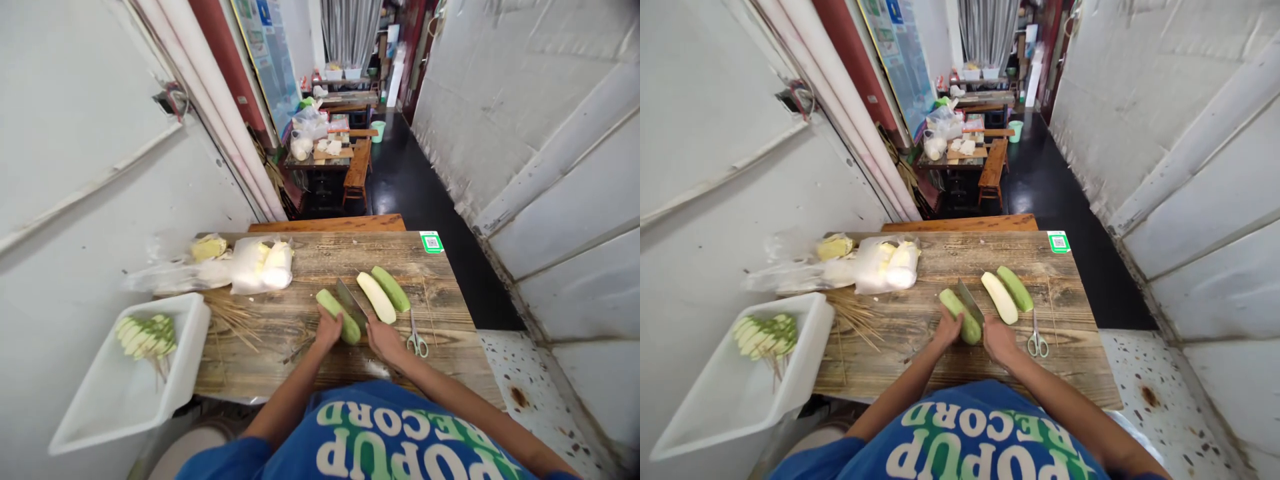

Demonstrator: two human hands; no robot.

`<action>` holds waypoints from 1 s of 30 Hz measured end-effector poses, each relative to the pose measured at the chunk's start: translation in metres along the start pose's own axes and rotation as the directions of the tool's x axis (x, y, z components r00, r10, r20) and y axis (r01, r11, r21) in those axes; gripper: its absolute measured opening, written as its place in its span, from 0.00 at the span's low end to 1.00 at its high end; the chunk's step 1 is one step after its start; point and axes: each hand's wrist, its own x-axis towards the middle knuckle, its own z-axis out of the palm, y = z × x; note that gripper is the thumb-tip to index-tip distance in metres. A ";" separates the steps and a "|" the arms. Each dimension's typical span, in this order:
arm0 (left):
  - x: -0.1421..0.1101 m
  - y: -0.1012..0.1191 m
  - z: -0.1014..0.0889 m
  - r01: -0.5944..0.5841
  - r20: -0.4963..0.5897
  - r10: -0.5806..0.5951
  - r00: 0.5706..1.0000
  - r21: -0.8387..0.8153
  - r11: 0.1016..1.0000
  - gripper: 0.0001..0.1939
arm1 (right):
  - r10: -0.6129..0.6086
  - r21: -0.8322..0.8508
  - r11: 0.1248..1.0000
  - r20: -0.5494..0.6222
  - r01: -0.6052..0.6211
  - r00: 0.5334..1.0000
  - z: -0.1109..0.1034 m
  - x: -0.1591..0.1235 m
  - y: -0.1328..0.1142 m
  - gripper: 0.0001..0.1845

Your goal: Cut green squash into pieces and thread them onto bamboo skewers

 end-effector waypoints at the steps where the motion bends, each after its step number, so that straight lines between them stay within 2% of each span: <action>1: -0.004 -0.001 0.001 0.005 -0.013 -0.004 1.000 0.028 1.000 0.40 | -0.016 -0.013 1.000 0.008 0.016 1.000 -0.002 0.003 -0.006 0.15; 5: -0.019 -0.004 0.009 -0.004 -0.081 0.012 0.997 0.095 0.995 0.35 | -0.067 -0.064 0.995 0.039 0.070 0.997 -0.004 0.010 -0.021 0.14; 9: -0.022 -0.003 0.012 0.010 -0.111 0.007 0.994 0.158 0.987 0.34 | -0.101 -0.094 0.990 0.064 0.107 0.993 -0.005 0.016 -0.029 0.13; 16: -0.020 0.001 0.007 0.023 -0.064 -0.012 0.998 0.179 0.984 0.33 | -0.129 -0.115 0.984 0.079 0.138 0.988 -0.002 0.025 -0.036 0.14; 30: -0.020 0.001 0.007 0.013 -0.063 -0.003 0.998 0.158 0.987 0.33 | -0.111 -0.114 0.986 0.105 0.123 0.988 -0.001 0.029 -0.042 0.15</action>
